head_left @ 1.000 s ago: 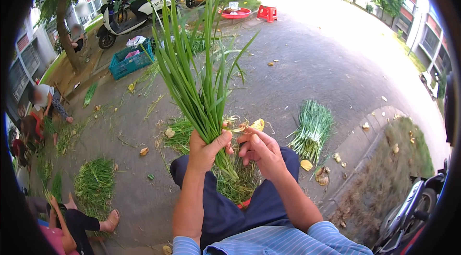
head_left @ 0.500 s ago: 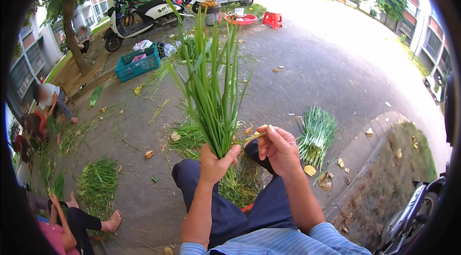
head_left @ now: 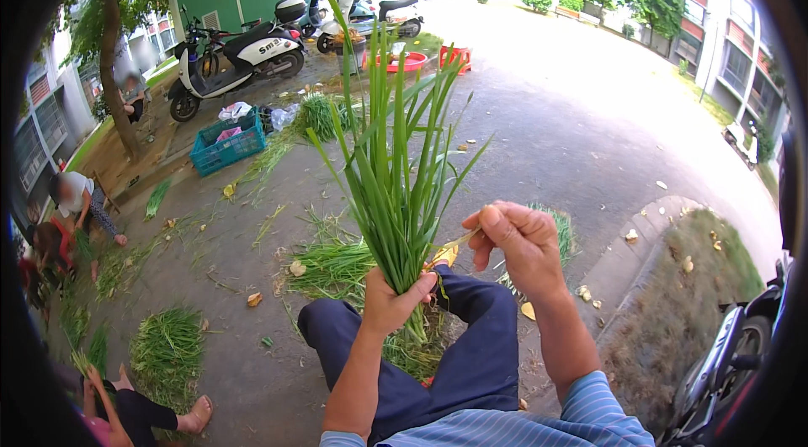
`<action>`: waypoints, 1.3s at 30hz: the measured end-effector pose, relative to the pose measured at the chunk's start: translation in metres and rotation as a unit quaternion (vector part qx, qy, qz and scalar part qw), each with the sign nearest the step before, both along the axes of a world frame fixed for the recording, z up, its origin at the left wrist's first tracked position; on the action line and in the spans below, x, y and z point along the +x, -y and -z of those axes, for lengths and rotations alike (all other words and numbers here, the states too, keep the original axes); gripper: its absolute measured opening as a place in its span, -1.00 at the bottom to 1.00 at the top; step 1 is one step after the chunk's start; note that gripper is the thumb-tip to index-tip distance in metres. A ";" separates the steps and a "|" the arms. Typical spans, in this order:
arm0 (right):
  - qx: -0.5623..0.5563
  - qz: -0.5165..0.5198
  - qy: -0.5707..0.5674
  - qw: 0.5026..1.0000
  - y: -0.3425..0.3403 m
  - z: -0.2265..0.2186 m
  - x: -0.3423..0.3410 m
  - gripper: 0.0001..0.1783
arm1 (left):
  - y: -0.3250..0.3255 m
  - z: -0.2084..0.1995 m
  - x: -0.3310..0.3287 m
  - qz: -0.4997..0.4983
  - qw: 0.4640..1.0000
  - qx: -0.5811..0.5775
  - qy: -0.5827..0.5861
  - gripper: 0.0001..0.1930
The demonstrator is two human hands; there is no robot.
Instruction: The person sits on a low stool and bundles long green vegetables by hand. They gather stalks, align them, and tie them into neat bunches using a thin strip of vegetable material, placing the finished bundles on the ground.
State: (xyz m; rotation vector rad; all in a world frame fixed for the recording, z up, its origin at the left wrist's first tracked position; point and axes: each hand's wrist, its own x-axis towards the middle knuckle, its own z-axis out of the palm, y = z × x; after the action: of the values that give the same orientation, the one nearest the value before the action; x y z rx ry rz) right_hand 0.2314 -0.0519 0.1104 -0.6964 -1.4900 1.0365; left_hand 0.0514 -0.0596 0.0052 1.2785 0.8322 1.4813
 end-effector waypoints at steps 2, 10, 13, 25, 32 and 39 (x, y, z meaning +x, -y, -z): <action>0.008 0.004 -0.018 1.000 -0.004 -0.013 0.007 -0.65 | -0.002 0.004 0.003 0.001 1.000 -0.009 0.003 -0.86; 0.073 0.003 -0.045 0.996 -0.008 -0.083 0.026 -0.66 | -0.004 0.005 -0.006 0.013 0.999 -0.043 0.003 -0.85; 0.147 0.060 -0.029 0.987 0.000 -0.102 0.029 -0.66 | -0.010 -0.007 -0.013 0.009 1.000 -0.025 -0.014 -0.85; 0.103 -0.178 0.518 0.830 0.026 0.178 -0.029 -0.72 | -0.026 -0.069 -0.031 0.071 0.995 0.014 0.071 -0.80; 0.045 -0.023 0.234 0.971 0.010 0.026 -0.011 -0.77 | -0.023 -0.082 -0.038 0.099 0.992 0.018 0.080 -0.78; 0.151 0.074 0.157 0.973 -0.019 -0.048 -0.022 -0.72 | -0.030 -0.121 -0.020 0.154 0.985 0.051 0.054 -0.75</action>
State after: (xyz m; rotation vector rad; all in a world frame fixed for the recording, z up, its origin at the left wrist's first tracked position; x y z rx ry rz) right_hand 0.2096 -0.0325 0.1583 -0.7617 -1.7914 0.5850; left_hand 0.0311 -0.0296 0.1261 1.3230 0.4682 1.3439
